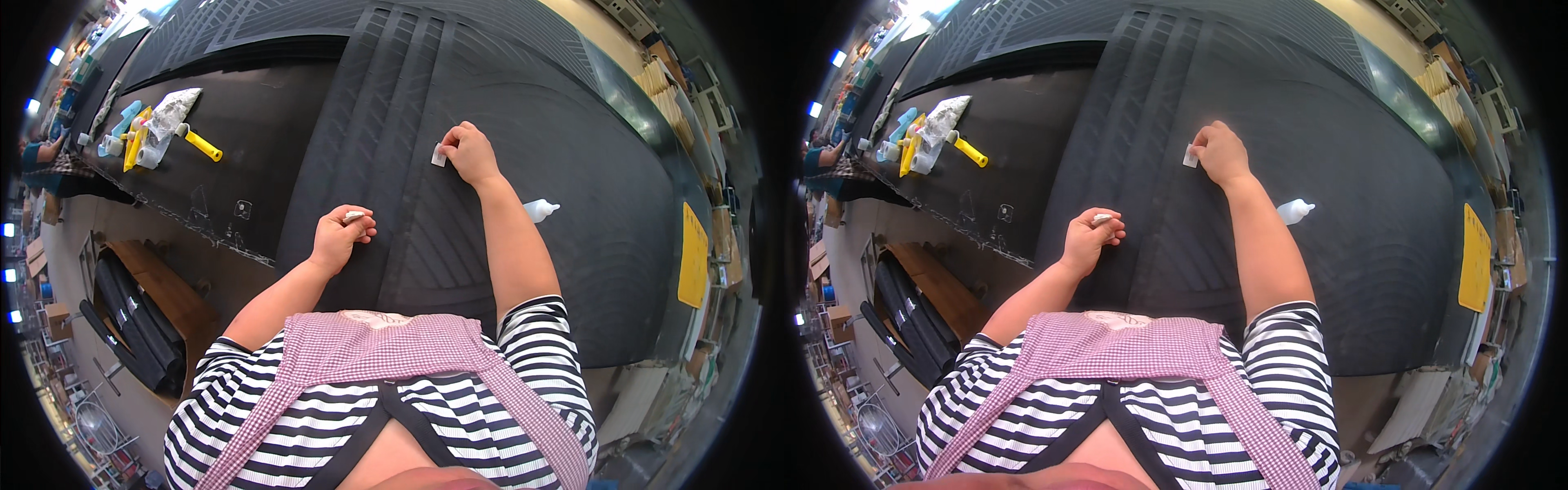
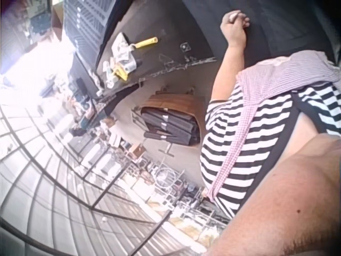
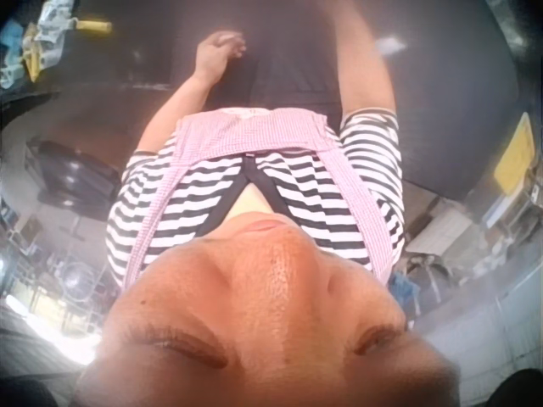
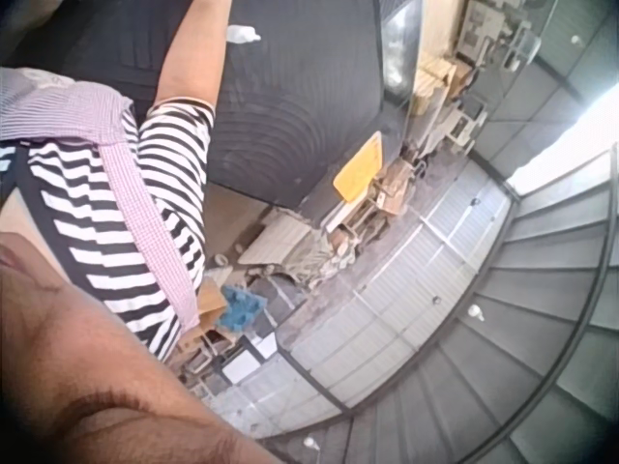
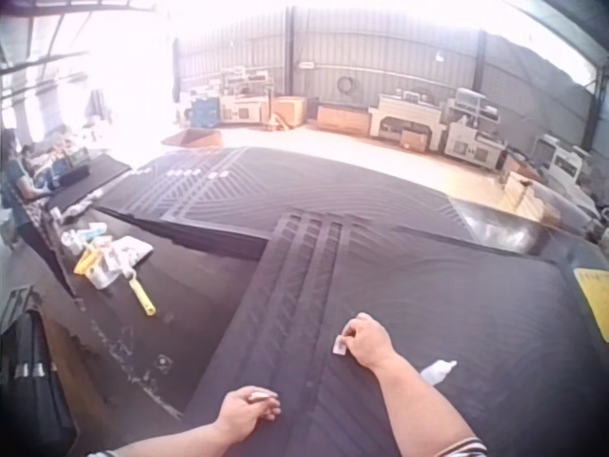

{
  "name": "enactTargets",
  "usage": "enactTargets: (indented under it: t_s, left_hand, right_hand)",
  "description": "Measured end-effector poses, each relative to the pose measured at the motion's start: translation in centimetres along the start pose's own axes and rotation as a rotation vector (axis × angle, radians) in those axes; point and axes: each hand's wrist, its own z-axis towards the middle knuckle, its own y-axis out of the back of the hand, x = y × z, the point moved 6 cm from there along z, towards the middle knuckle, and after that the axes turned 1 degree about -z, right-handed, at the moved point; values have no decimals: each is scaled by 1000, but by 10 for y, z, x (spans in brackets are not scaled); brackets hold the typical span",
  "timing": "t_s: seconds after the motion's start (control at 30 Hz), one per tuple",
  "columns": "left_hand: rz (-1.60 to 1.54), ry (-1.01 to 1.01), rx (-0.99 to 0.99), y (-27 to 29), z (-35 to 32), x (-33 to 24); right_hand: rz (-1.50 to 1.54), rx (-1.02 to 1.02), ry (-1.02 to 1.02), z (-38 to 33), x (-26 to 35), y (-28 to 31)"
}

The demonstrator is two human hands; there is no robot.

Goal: The person applies glue from a bottle onto a large black rubber mat, places small white labels on the glue, and uses a hand roller to press the labels into place. They then lift the mat and place it on a stack with other mats.

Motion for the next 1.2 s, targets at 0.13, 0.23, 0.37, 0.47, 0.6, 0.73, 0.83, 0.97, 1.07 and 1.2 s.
enactTargets:
  t_s: [0.13, 0.23, 0.37, 0.47, 0.6, 0.73, 0.83, 0.97, 1.07, 1.2]
  left_hand:
    - [-9, 5, 4, 0, 1, 1]
    - [-4, 7, 5, 0, 1, 0]
    - [7, 8, 5, 1, 1, 0]
    - [7, 6, 5, 2, 1, 1]
    - [7, 3, 2, 2, 1, 2]
    - [2, -6, 12, 1, 2, 4]
    - [-8, -5, 29, -4, 5, 3]
    - [-51, 24, 9, -1, 1, 1]
    - [-217, 101, -21, 4, -2, -7]
    - [-351, 153, -99, 50, -8, -14]
  right_hand:
    - [-17, 0, -17, 1, -1, -1]
    - [-32, 1, -38, 1, 3, 1]
    - [-58, -14, -50, 1, 5, 1]
    - [-24, -38, -59, -1, 7, 2]
    - [3, -157, 3, -11, 13, 7]
    - [-105, -145, 70, -24, 23, 5]
    - [-118, -110, 21, -24, 10, 6]
    - [44, -247, 68, -34, 25, 14]
    - [172, -421, 114, -81, 37, 32]
    - [430, -350, 82, -151, 35, 9]
